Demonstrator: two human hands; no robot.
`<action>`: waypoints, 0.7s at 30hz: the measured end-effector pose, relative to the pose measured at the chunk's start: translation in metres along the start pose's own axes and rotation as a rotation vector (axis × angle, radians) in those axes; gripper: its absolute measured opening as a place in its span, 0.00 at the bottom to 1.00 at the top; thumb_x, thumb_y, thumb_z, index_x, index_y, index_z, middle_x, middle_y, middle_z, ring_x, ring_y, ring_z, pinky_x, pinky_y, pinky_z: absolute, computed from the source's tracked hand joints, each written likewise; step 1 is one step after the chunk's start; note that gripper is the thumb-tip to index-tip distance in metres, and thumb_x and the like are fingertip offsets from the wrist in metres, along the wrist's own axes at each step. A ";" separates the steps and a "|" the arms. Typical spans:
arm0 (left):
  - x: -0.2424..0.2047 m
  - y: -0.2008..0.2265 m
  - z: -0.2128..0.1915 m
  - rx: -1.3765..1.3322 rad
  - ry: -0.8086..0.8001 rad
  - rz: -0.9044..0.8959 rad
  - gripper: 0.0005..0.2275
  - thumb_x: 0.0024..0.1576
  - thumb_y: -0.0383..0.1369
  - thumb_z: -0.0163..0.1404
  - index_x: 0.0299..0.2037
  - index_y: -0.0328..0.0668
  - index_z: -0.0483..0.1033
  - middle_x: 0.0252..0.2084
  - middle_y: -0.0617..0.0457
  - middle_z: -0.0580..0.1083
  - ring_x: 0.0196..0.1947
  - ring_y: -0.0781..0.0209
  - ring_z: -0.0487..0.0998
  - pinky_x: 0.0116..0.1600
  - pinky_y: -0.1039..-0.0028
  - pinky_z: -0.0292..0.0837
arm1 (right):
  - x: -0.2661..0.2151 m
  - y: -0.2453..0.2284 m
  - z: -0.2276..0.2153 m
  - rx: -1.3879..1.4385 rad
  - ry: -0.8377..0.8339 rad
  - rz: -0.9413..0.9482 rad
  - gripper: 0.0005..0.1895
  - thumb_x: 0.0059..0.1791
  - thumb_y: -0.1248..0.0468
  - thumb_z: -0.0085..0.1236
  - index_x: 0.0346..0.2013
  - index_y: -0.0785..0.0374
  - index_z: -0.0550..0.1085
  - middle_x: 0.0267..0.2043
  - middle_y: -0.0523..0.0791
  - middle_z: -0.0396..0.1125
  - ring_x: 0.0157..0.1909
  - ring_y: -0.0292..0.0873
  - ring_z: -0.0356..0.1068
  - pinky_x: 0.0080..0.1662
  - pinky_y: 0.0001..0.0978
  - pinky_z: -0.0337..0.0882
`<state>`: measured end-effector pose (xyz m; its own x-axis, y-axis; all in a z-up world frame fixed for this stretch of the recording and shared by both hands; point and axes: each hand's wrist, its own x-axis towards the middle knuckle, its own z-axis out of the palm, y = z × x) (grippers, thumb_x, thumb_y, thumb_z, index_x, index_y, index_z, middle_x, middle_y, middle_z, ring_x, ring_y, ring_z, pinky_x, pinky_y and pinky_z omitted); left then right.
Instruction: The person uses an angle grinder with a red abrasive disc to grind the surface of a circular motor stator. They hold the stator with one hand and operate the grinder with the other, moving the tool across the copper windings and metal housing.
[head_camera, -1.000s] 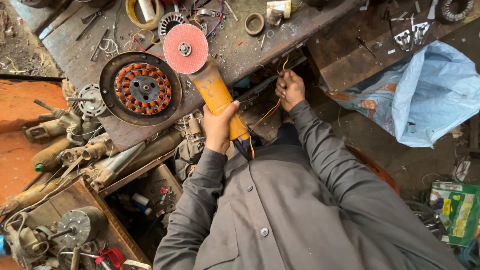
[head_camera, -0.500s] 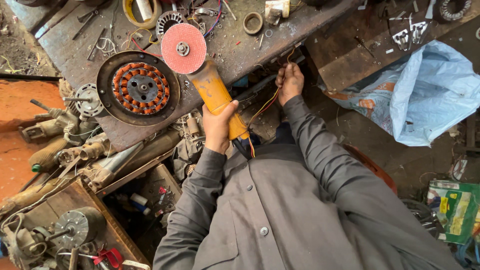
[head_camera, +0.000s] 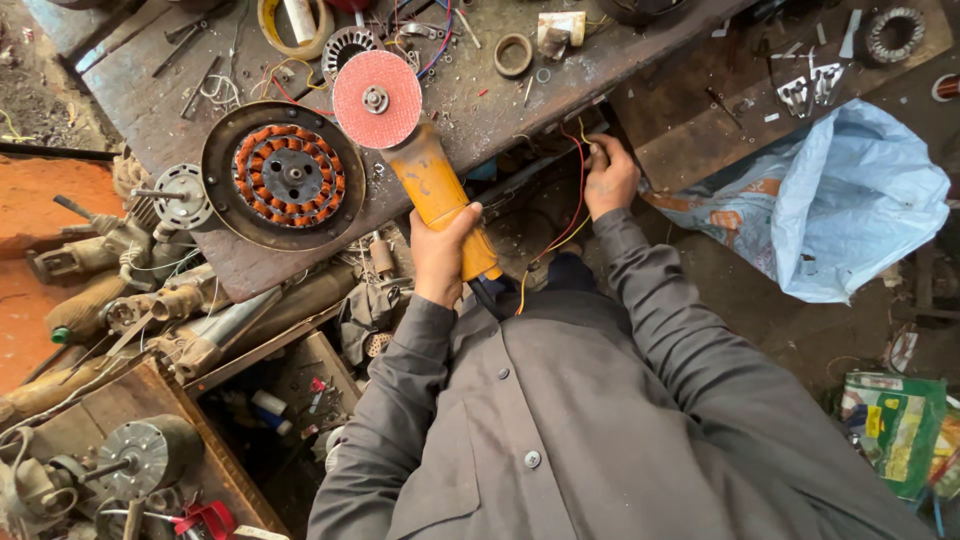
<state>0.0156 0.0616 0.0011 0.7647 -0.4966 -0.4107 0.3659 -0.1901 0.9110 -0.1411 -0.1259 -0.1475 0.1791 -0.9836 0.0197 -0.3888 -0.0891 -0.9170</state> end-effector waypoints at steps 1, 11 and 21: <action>0.000 0.000 0.000 0.003 0.003 -0.003 0.24 0.49 0.28 0.65 0.52 0.33 0.65 0.42 0.50 0.74 0.38 0.61 0.78 0.45 0.70 0.78 | 0.002 -0.004 -0.002 -0.039 -0.002 -0.038 0.07 0.53 0.67 0.55 0.43 0.60 0.79 0.29 0.49 0.72 0.32 0.46 0.72 0.39 0.41 0.70; 0.001 -0.004 -0.001 0.027 0.028 0.012 0.25 0.48 0.29 0.66 0.53 0.33 0.65 0.43 0.49 0.75 0.38 0.63 0.78 0.45 0.71 0.77 | 0.020 0.003 0.004 -0.226 0.013 -0.214 0.07 0.54 0.64 0.56 0.44 0.61 0.78 0.38 0.54 0.73 0.44 0.60 0.69 0.45 0.53 0.68; -0.002 -0.001 0.003 -0.009 0.021 0.006 0.25 0.48 0.29 0.65 0.52 0.33 0.65 0.42 0.50 0.75 0.37 0.62 0.79 0.44 0.71 0.78 | 0.030 0.040 0.018 -0.089 -0.067 -0.136 0.13 0.56 0.58 0.58 0.45 0.67 0.75 0.40 0.58 0.74 0.42 0.59 0.74 0.43 0.47 0.72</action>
<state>0.0119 0.0606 0.0009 0.7779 -0.4794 -0.4063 0.3664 -0.1793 0.9130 -0.1356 -0.1561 -0.1908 0.2944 -0.9492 0.1112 -0.4350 -0.2367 -0.8688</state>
